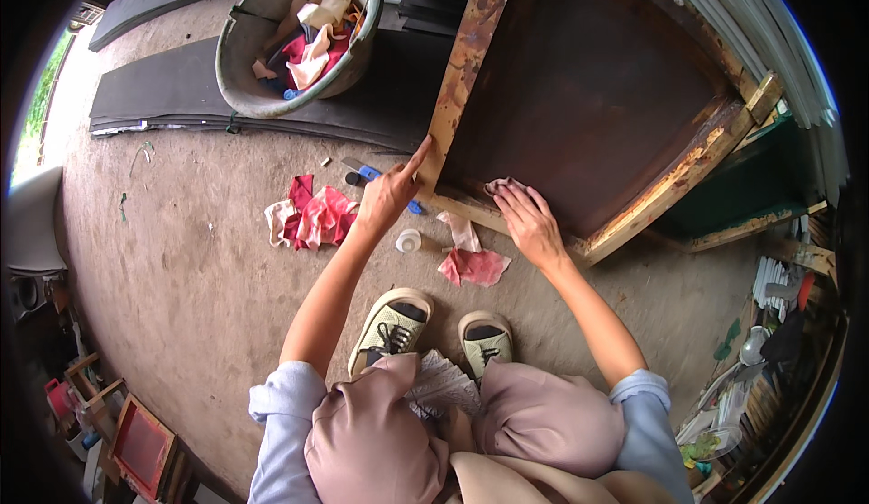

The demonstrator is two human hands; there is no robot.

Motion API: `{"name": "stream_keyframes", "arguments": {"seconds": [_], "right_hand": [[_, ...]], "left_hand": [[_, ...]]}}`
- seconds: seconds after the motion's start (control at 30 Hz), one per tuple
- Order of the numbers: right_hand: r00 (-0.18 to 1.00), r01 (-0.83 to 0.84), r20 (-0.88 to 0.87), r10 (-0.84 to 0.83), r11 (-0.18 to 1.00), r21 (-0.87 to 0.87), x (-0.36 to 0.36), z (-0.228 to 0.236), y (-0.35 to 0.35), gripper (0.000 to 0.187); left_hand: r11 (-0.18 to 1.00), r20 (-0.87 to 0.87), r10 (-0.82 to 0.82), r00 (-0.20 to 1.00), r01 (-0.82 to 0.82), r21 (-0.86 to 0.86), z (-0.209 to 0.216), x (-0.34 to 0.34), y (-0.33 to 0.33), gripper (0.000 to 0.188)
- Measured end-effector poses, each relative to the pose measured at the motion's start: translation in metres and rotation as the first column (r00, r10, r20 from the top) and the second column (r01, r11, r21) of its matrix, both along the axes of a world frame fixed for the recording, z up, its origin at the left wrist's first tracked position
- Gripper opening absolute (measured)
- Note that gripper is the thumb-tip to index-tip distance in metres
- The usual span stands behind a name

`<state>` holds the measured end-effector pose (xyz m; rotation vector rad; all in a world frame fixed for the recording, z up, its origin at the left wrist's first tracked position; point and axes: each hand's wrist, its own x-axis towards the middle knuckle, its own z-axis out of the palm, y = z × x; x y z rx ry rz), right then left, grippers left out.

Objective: The person sits on the floor and uses a utility knife to scrape a wooden frame, then wipes the surface with a cloth. They repeat the scraping and wiping process multiple times on the same frame.

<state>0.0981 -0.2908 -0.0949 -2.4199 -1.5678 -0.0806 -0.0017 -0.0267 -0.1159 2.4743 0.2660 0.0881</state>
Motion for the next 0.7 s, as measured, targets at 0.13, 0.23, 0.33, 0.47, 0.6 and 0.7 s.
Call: {"name": "stream_keyframes", "arguments": {"seconds": [0.13,0.23,0.33,0.47,0.6,0.7], "right_hand": [[0.998,-0.020,-0.051,0.026,0.994,0.110,-0.021,-0.014,0.001,0.027],[0.971,-0.203,-0.119,0.205,0.979,0.031,-0.029,-0.032,0.015,0.030],[0.958,-0.286,-0.036,0.285,0.958,-0.029,-0.027,-0.043,0.030,0.034],[0.956,-0.274,0.071,0.283,0.955,-0.118,-0.029,-0.052,0.038,0.032],[0.968,-0.250,-0.008,0.250,0.967,-0.041,-0.029,-0.052,0.038,0.019],[0.944,-0.084,-0.301,0.136,0.980,0.178,-0.028,-0.035,0.037,0.012]], "left_hand": [[0.997,-0.037,-0.002,0.999,-0.001,-0.076,0.002,-0.006,0.000,0.085],[0.995,-0.025,-0.004,1.000,0.002,-0.096,0.001,-0.013,0.000,0.083],[0.989,-0.022,-0.002,1.000,-0.001,-0.146,0.002,-0.019,0.002,0.080],[0.979,-0.034,0.016,0.999,-0.022,-0.204,0.000,-0.027,0.008,0.079],[0.976,-0.030,0.042,0.999,-0.047,-0.213,-0.002,-0.029,0.010,0.078],[0.959,0.018,0.096,0.995,-0.088,-0.271,0.003,-0.028,0.010,0.074]]}}
